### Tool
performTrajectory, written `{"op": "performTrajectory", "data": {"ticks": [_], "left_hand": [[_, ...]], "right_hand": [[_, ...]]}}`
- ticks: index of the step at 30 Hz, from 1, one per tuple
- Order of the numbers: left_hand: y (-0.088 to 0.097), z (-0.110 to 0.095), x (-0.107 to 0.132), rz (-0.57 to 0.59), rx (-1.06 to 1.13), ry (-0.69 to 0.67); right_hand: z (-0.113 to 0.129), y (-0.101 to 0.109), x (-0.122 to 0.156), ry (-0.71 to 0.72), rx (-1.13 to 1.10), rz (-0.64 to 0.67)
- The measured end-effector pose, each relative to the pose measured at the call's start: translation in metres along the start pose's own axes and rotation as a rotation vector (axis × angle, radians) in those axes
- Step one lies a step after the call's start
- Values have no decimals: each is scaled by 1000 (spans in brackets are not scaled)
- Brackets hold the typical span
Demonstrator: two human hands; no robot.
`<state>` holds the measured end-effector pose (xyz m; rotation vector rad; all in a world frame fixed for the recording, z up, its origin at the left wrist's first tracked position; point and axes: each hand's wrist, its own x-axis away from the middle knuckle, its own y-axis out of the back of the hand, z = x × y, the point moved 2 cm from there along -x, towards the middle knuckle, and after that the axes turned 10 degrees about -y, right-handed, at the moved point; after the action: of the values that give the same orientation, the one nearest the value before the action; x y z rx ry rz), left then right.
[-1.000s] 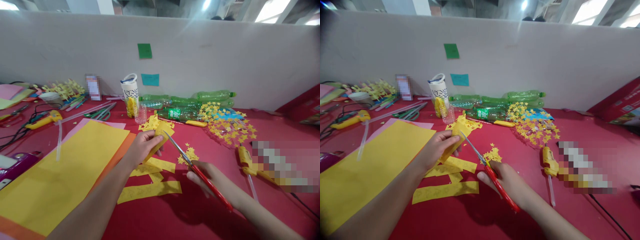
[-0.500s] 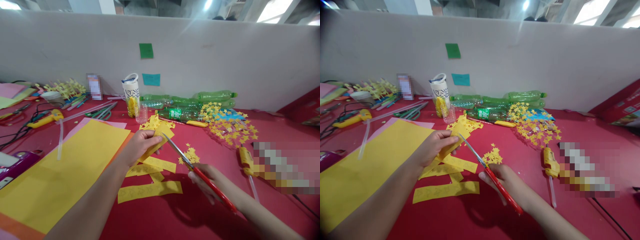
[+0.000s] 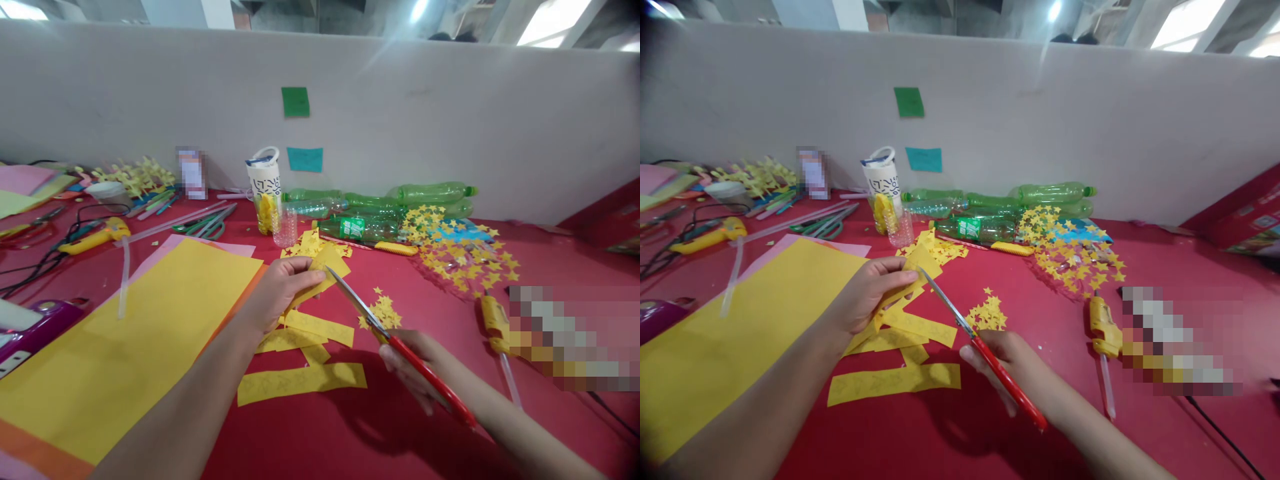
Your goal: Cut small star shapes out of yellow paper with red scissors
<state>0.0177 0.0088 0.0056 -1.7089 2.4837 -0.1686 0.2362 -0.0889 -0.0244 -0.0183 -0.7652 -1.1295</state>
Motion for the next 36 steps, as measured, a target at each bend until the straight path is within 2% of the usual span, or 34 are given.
{"op": "performTrajectory", "data": {"ticks": [4, 17, 23, 28, 36], "left_hand": [[-1, -1, 1, 18, -8, 47], [0, -2, 0, 24, -66, 37], [1, -2, 0, 32, -51, 33], [1, -3, 0, 40, -41, 34], [0, -3, 1, 25, -39, 47]], "right_hand": [[1, 1, 2, 0, 30, -10], [-4, -1, 0, -4, -36, -37], [2, -2, 1, -4, -10, -19], [6, -4, 3, -2, -48, -73], [7, -3, 3, 0, -19, -40]]}}
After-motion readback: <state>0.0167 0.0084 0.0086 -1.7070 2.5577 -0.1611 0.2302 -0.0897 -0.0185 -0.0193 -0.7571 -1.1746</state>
